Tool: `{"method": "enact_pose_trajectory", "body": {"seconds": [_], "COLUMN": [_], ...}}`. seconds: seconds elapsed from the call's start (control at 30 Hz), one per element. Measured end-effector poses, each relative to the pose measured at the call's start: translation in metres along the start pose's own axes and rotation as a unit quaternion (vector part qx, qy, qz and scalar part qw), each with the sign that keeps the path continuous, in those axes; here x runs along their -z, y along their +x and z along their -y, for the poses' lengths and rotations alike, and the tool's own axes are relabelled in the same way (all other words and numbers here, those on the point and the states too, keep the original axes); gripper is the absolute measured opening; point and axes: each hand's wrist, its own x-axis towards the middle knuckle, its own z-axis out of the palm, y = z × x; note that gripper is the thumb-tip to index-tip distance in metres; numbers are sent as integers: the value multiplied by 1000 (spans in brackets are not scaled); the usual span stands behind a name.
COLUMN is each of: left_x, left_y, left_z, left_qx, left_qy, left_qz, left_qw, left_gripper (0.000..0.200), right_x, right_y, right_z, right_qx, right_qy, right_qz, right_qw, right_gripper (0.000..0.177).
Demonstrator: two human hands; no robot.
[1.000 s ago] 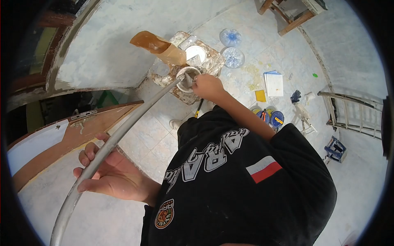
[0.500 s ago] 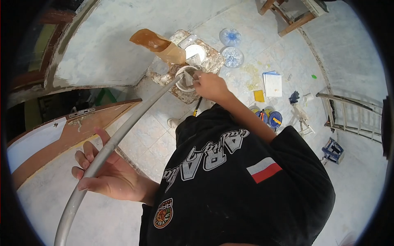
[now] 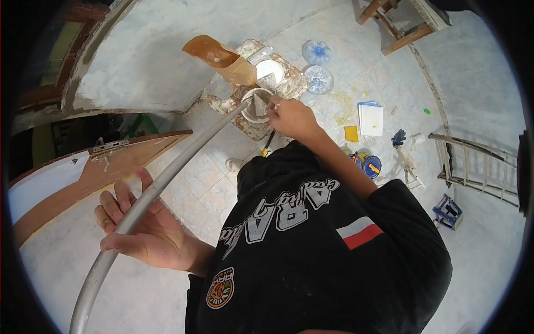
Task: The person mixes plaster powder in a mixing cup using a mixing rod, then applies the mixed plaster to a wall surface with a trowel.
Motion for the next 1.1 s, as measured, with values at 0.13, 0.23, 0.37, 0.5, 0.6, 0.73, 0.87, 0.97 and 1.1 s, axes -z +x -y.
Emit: {"method": "enact_pose_trajectory", "body": {"seconds": [0.13, 0.23, 0.37, 0.5, 0.6, 0.73, 0.87, 0.97, 1.1], "left_x": [-2, -1, 4, 6, 9, 5, 1, -4, -12], "left_y": [0, 5, 7, 10, 13, 15, 15, 15, 15], "left_z": [2, -1, -7, -5, -6, -5, -2, 0, -2], "left_qx": [-6, -10, 13, 19, 32, 12, -16, -24, -39], "left_qy": [18, 15, 5, -14, -41, -28, -7, -15, -22], "left_qz": [-3, -10, 23, 37, 78, 44, 61, 95, 127], "left_qw": [1000, 1000, 1000, 999, 996, 999, 998, 995, 991], "left_gripper": [44, 45, 44, 46, 46, 47, 48, 49, 51], "right_x": [-9, -21, 8, -15, -17, 15, 50, 56, 53], "right_y": [15, 22, 1, 21, 30, -8, -33, -28, -22], "right_z": [2, -11, 1, -4, -6, -4, -7, -23, -33], "right_qx": [6, -4, -7, -1, -7, -20, -43, -45, -8], "right_qy": [-7, -39, 5, -15, -56, -34, -8, 23, 31], "right_qz": [4, -3, 13, 4, 15, 2, -24, -20, -52], "right_qw": [1000, 999, 1000, 1000, 998, 999, 999, 999, 998], "right_gripper": [32, 32, 33, 33, 32, 30, 29, 29, 27]}}
